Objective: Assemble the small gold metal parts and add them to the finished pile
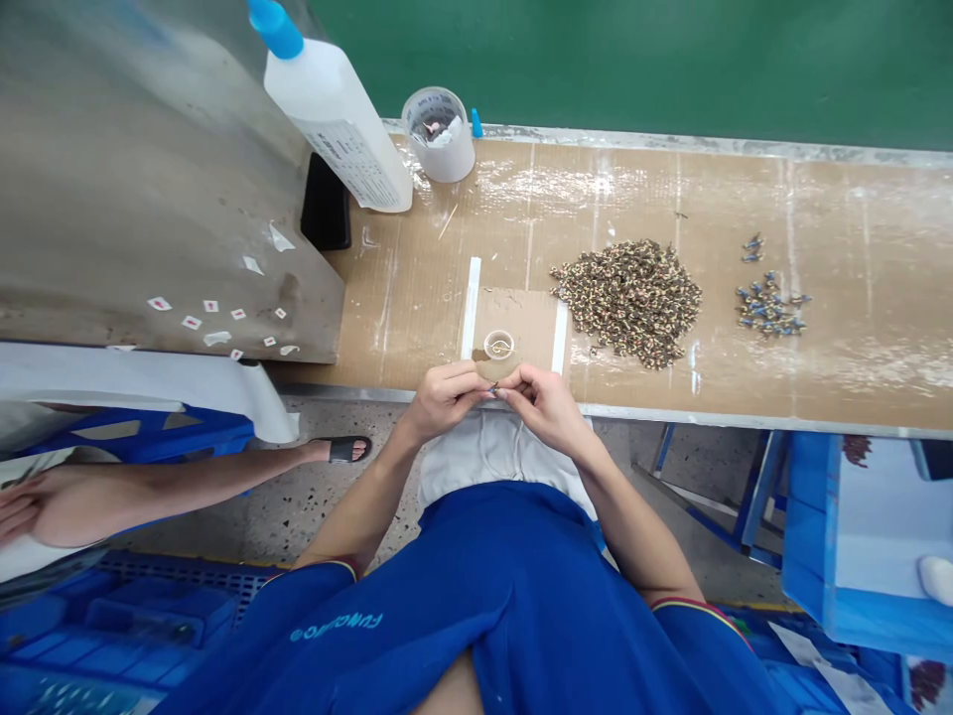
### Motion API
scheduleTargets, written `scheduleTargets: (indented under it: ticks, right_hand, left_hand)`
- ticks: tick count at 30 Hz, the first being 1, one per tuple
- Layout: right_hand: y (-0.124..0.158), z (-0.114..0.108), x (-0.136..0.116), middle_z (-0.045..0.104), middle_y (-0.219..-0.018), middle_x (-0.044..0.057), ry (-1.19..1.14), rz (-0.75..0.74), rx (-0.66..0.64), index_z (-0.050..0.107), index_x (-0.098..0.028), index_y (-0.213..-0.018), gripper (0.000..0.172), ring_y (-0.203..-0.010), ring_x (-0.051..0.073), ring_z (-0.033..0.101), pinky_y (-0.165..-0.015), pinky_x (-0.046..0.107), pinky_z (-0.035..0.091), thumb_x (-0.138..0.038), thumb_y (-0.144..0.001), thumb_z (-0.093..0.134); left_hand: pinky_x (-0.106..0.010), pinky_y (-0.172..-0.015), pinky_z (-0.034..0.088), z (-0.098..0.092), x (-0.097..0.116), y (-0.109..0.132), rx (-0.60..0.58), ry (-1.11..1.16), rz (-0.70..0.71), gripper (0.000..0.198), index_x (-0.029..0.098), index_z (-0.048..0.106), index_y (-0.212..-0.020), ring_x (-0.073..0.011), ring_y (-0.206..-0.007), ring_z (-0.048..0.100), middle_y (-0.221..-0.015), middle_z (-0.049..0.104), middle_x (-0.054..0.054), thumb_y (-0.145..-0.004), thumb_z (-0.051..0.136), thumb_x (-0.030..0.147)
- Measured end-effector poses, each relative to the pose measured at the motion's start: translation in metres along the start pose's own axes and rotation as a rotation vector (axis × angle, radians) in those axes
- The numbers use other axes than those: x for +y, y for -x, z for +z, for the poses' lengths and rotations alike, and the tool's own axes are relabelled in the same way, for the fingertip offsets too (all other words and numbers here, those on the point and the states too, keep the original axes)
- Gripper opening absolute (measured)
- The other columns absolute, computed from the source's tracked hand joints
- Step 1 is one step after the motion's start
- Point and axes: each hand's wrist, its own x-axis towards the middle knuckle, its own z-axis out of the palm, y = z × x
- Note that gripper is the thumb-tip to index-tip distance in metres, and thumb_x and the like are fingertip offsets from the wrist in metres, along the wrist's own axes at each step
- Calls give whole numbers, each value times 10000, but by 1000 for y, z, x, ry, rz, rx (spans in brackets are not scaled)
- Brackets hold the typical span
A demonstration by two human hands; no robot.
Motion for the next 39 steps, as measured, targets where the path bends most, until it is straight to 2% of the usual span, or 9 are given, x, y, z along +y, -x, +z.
scheduleTargets:
  ticks: [9, 14, 19, 24, 29, 39]
  right_hand:
    - [0, 0, -7, 619, -686, 5, 181, -53, -16, 570, -203, -798, 127, -602, 142, 532, -574, 263, 382, -270, -905, 556]
    - [-2, -1, -7, 593, -684, 2, 260, -96, -44, 533, -217, -762, 136, -667, 160, 550, -625, 272, 391, -222, -898, 530]
    - [-3, -1, -4, 610, -718, 12, 286, -149, -46, 528, -217, -752, 151, -678, 162, 561, -643, 281, 405, -223, -903, 521]
    - [-5, 1, 2, 644, -734, 21, 129, -90, -8, 554, -213, -796, 150, -633, 154, 571, -592, 276, 434, -305, -915, 559]
    - [-6, 4, 5, 682, -758, 30, -59, -30, 70, 616, -212, -887, 244, -606, 149, 606, -554, 272, 486, -456, -902, 628]
    - [-5, 2, 5, 717, -784, 41, -134, -1, 76, 671, -212, -925, 337, -708, 178, 692, -639, 309, 590, -546, -878, 669]
  left_hand:
    - [-261, -607, 395, 1, 2, 3, -58, 25, -60, 323, 171, 582, -747, -145, -644, 540, -707, 591, -24, -1018, 482, 316]
    - [-270, -609, 395, -1, 2, 2, -108, 36, -99, 310, 172, 574, -727, -153, -645, 546, -697, 589, -24, -997, 493, 300]
    - [-270, -599, 384, -1, 4, 2, -100, 42, -115, 300, 171, 565, -707, -150, -633, 534, -685, 578, -20, -982, 510, 277]
    - [-259, -593, 385, -1, 8, 0, -53, 96, -192, 311, 168, 587, -729, -134, -618, 518, -675, 573, -9, -994, 530, 319]
    - [-245, -587, 388, 0, 11, -6, 29, 150, -217, 304, 158, 617, -743, -118, -609, 507, -665, 570, -1, -992, 567, 326]
    - [-255, -632, 438, -1, 13, -7, 31, 145, -230, 298, 158, 672, -805, -131, -660, 562, -715, 629, -25, -996, 571, 362]
